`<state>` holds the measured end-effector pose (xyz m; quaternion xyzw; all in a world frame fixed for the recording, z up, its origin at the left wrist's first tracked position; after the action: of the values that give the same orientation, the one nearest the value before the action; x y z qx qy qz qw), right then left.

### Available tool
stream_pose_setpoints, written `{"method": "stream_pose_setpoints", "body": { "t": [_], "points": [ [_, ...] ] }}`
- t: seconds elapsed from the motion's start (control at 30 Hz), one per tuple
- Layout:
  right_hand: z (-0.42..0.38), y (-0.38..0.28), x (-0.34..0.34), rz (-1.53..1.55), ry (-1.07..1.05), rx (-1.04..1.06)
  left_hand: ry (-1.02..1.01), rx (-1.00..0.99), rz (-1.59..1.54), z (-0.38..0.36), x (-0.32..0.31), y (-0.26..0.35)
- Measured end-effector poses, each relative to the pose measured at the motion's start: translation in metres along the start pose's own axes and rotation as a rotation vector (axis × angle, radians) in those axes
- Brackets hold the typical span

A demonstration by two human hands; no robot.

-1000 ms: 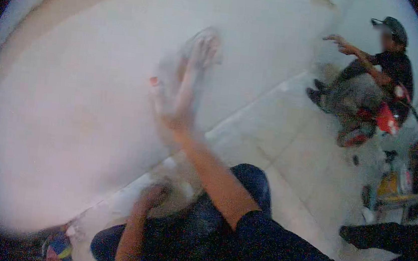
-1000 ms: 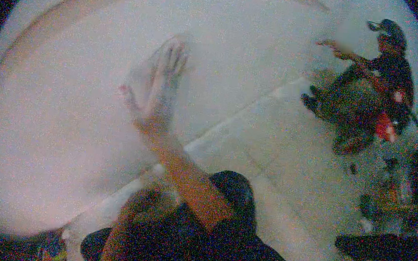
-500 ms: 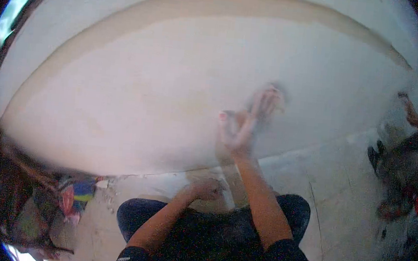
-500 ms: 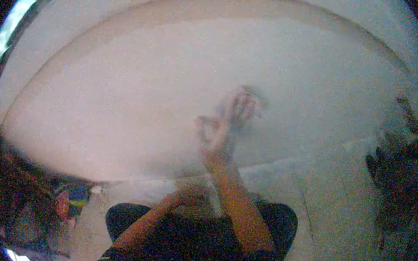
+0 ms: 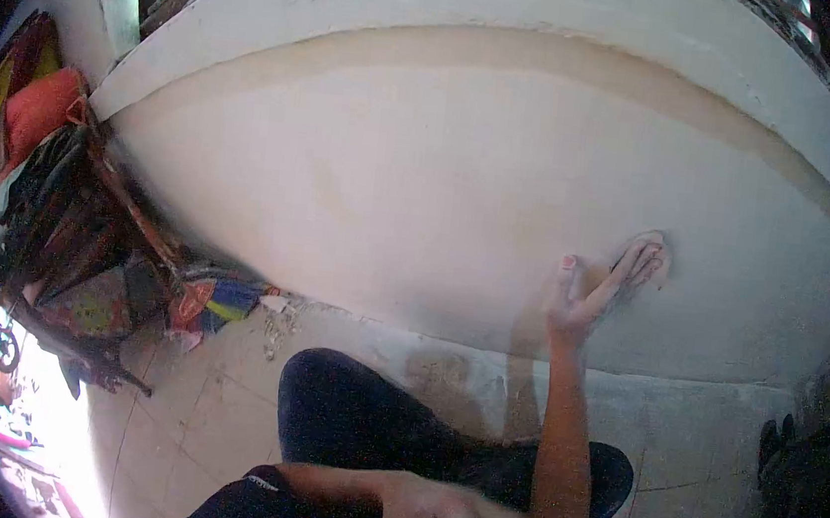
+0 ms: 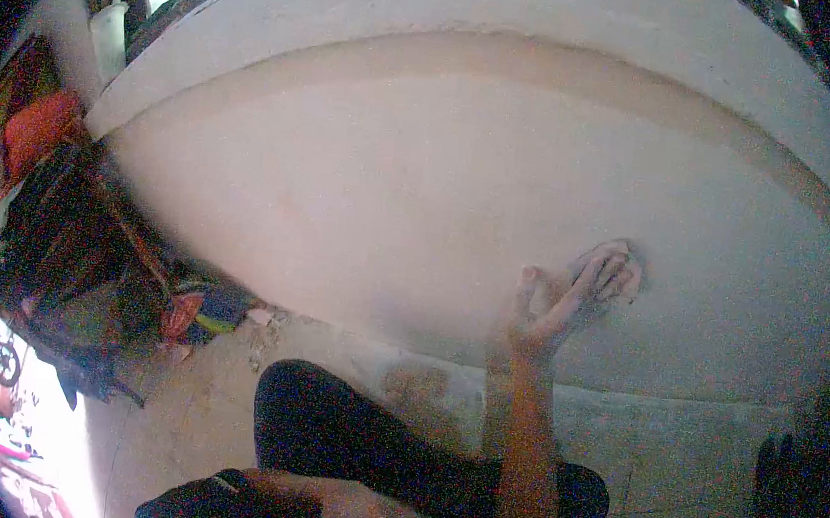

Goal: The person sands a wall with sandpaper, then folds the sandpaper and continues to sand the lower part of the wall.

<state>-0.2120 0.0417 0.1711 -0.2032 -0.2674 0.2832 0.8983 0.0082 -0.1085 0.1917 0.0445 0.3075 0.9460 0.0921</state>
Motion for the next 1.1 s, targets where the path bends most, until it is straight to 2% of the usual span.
{"method": "stream_pose_setpoints", "body": {
  "t": [0.03, 0.1, 0.23, 0.37, 0.4, 0.47, 0.5, 0.53, 0.63, 0.67, 0.77, 0.87, 0.97, 1.0, 1.07, 1.1],
  "points": [
    [-0.001, 0.007, -0.002, -0.028, 0.024, 0.068, 0.083, 0.005, 0.024, -0.003, 0.012, 0.011],
    [-0.002, 0.009, -0.002, -0.072, 0.021, 0.115, 0.351, -0.253, 0.16, 0.009, 0.028, 0.027],
    [-0.007, 0.013, 0.005, -0.048, 0.025, 0.104, 0.293, -0.365, 0.315, 0.052, 0.036, 0.056],
    [-0.005, 0.02, 0.001, -0.035, 0.077, 0.186, 0.284, -0.243, 0.156, 0.069, 0.037, 0.032],
    [-0.001, 0.021, 0.002, -0.029, 0.073, 0.194, 0.204, -0.441, 0.188, 0.08, 0.046, 0.02],
    [-0.003, 0.019, 0.005, -0.023, 0.072, 0.156, 0.32, -0.092, -0.103, 0.055, 0.024, 0.026],
    [-0.002, 0.017, 0.004, 0.001, 0.064, 0.162, 0.334, -0.09, -0.081, 0.059, 0.027, 0.023],
    [-0.001, 0.015, 0.005, 0.009, 0.07, 0.161, 0.259, -0.236, -0.105, 0.071, 0.03, 0.017],
    [0.0, 0.007, 0.007, 0.018, 0.062, 0.153, 0.15, -0.365, -0.135, 0.079, 0.03, 0.002],
    [0.0, 0.006, 0.006, 0.003, 0.051, 0.143, 0.176, -0.412, -0.221, 0.082, 0.024, -0.005],
    [0.006, 0.009, 0.003, -0.128, 0.054, 0.169, 0.14, -0.421, -0.371, 0.084, 0.025, 0.004],
    [0.002, 0.006, 0.004, -0.062, 0.046, 0.174, 0.219, -0.437, -0.364, 0.075, 0.023, 0.002],
    [0.001, 0.008, 0.002, -0.119, 0.065, 0.19, 0.212, -0.329, -0.205, 0.053, 0.033, 0.014],
    [0.001, 0.008, -0.002, -0.119, 0.054, 0.196, 0.166, -0.212, -0.195, 0.04, 0.033, 0.011],
    [0.001, 0.013, 0.001, 0.04, 0.119, 0.251, 0.041, -0.044, -0.119, 0.024, 0.036, 0.016],
    [0.003, 0.014, 0.001, 0.037, 0.125, 0.257, 0.032, -0.045, -0.117, 0.015, 0.038, 0.011]
  ]
}}
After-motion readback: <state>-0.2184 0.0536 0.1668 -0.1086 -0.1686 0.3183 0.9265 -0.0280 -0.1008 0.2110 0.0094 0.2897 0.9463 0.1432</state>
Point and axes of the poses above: each hand's wrist, its own z-axis towards the middle knuckle, its own x-axis out of the back of the hand, y = z × x, the point moved 4 cm from there along z, towards the middle knuckle, and after that the axes turned 15 degrees about -y, right-handed, at the moved point
